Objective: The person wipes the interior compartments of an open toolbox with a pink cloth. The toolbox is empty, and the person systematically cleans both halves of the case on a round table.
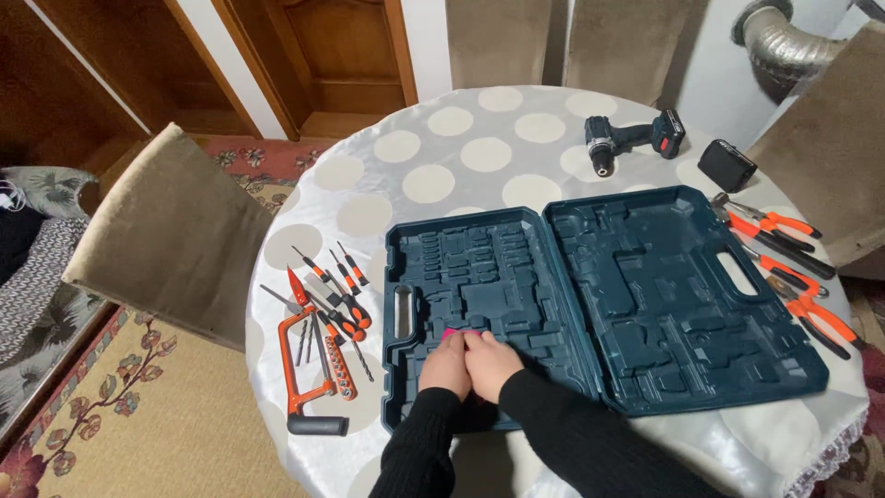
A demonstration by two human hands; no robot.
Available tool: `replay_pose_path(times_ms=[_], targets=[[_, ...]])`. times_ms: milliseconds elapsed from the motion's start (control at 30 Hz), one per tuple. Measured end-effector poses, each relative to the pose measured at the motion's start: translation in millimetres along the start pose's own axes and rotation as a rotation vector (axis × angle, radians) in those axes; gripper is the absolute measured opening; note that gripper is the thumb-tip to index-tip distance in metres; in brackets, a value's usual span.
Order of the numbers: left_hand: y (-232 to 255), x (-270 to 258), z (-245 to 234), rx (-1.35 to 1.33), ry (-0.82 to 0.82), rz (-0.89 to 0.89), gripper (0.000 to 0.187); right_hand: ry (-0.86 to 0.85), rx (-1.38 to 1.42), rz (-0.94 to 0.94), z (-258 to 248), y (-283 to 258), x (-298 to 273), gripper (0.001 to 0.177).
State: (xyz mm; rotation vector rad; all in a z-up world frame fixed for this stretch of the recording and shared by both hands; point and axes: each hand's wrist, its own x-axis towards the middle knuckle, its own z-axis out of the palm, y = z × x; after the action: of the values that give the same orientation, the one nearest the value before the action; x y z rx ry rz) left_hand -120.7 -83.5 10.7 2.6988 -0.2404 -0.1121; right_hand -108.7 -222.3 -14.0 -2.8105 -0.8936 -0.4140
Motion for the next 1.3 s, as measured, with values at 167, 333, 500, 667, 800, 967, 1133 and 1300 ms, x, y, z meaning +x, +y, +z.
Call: replay_pose_path(times_ms=[167, 333, 500, 667, 800, 967, 1133, 1300], targets=[[38, 1, 14, -0.012, 0.06, 0.126, 0.057, -0.034, -0.009, 0.059, -36, 26, -28, 0.01], [66, 10, 52, 0.044, -0.107, 0.149, 0.07, -0.06, -0.036, 0.037, -4, 77, -67, 0.012], [78, -10, 23, -0.018, -0.146, 0.193, 0.069, -0.128, -0.08, 0.169, -17, 76, -77, 0.019], [52, -7, 8, -0.107, 0.181, 0.292, 0.058, -0.218, 0.155, 0.201, -123, 33, -63, 0.043], [17, 10, 27, -0.024, 0.282, 0.267, 0.066, -0.164, 0.177, 0.035, -96, -3, -71, 0.027], [15, 8, 10, 0.054, -0.076, 0.034, 0.067, -0.256, 0.095, -0.053, -108, -5, -80, 0.02], [11, 0, 6, 0.089, -0.175, -0.012, 0.071, -0.238, -0.022, -0.206, -124, 20, -98, 0.024], [17, 2, 20, 0.14, -0.173, -0.103, 0.075, -0.414, -0.009, -0.169, -138, 60, -107, 0.029]])
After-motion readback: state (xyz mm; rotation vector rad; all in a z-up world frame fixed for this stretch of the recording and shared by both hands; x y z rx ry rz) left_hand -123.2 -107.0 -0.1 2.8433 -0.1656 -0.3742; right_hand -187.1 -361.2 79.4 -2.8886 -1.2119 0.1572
